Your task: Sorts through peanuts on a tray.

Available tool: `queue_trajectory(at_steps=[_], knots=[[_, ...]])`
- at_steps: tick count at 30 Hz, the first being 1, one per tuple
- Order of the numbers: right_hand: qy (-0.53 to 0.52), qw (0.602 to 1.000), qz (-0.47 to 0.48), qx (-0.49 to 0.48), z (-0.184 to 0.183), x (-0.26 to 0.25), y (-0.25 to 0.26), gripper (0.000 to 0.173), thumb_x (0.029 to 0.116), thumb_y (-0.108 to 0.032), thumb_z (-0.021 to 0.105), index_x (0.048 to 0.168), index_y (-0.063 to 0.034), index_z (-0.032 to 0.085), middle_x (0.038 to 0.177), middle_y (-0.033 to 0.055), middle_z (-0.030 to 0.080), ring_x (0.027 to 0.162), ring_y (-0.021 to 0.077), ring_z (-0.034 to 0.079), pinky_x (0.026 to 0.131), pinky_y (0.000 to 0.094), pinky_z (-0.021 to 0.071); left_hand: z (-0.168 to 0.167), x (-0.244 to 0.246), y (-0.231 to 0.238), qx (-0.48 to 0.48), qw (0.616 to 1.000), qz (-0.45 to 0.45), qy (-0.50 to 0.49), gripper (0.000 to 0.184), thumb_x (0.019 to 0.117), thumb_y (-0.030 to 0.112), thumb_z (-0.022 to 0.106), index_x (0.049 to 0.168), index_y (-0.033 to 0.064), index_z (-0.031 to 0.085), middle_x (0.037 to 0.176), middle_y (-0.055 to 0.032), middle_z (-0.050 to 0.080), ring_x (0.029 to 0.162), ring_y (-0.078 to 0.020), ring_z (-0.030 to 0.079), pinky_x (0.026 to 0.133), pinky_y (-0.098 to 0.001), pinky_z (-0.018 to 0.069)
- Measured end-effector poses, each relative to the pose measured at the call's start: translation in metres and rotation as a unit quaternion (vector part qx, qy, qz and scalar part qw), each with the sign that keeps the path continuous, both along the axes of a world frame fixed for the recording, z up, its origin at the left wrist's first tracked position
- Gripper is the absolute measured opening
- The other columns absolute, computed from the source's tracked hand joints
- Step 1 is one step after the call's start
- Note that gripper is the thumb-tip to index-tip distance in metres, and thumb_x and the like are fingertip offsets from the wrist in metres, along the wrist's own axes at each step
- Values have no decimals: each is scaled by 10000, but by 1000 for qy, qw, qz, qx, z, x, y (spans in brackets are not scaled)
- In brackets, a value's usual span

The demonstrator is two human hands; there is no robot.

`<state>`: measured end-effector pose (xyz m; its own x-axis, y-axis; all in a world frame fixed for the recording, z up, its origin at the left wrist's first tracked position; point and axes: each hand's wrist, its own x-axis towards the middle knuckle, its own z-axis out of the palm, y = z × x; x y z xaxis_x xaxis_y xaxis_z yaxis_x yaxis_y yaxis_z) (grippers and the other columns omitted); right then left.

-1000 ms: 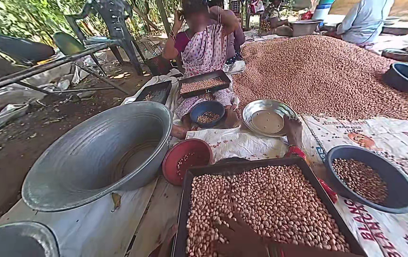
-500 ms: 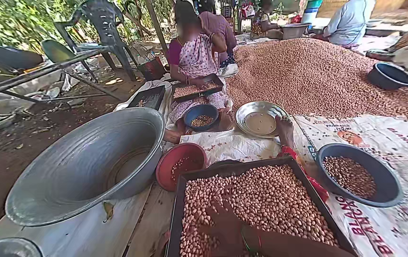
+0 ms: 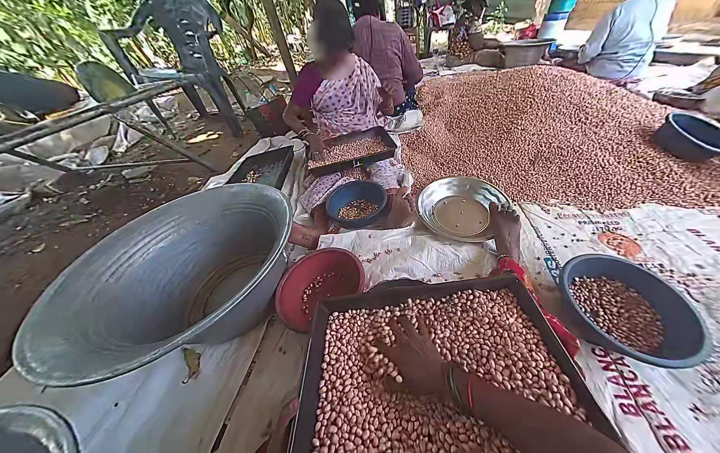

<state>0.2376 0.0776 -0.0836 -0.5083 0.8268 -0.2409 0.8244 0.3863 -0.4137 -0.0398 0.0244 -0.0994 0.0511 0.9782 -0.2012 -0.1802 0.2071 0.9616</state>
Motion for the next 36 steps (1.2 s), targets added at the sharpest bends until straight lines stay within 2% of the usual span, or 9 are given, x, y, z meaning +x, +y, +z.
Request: queue_trajectory(at_steps=[2,5,8,14,17,21,26,31,36], knots=[[58,996,61,-7,-11,-24,-33,654,959,-484,663,1530,-202,514,1621,311,318,1516,573,187,1123,842,69,50,18,2,-167,981,20,95,266,1068,130,252,993,81,503,742,114,581,715,76,586,786,-130,515],[93,991,95,17,-13,4,-100,518,990,-405,642,1459,-187,604,1546,275,468,1466,555,339,1131,809,184,-30,-16,4,62,997,-45,22,358,988,455,501,1040,127,634,858,162,712,828,81,658,807,-162,544],[23,993,36,107,1,72,-125,497,932,-435,697,1351,-167,689,1427,286,583,1371,579,462,1051,846,267,-33,-15,4,80,996,-24,35,315,976,410,513,994,124,644,855,170,698,840,83,648,822,-170,534],[-114,990,-70,-47,25,92,-26,869,860,-467,793,1583,-169,416,1677,294,179,1552,535,76,1141,808,50,-46,-22,10,92,995,-39,23,256,960,437,549,958,200,645,838,199,705,824,91,660,797,-158,545],[-57,996,-45,-60,9,26,0,784,899,-459,751,1466,28,513,1635,311,277,1532,536,167,1145,800,83,-36,-14,7,84,996,-9,8,226,965,376,524,946,191,652,828,182,712,809,88,662,787,-145,538],[50,994,86,-42,-3,-16,-51,651,970,-491,654,1531,-191,515,1632,308,297,1512,575,196,1142,820,90,-21,-2,-4,30,997,4,-67,277,1006,310,388,1016,219,649,858,132,759,825,34,710,794,-178,580],[16,996,35,80,0,73,-128,476,935,-409,698,1345,-168,694,1448,268,576,1377,585,451,1057,853,251,-46,-16,6,27,998,-4,-63,242,988,348,440,985,200,631,820,143,724,789,39,684,756,-181,569],[-150,983,-88,-51,33,123,-55,828,884,-470,764,1593,-239,405,1674,303,175,1533,578,82,1134,815,46,-66,-30,14,60,996,-47,-50,347,912,549,632,1026,227,685,894,137,746,857,20,703,800,-208,573],[-63,995,-48,-67,11,27,-4,728,948,-495,674,1444,22,544,1618,346,282,1514,585,157,1119,827,134,-59,-28,14,76,995,-47,-37,250,952,450,536,945,250,686,840,167,740,814,58,691,767,-164,562]])
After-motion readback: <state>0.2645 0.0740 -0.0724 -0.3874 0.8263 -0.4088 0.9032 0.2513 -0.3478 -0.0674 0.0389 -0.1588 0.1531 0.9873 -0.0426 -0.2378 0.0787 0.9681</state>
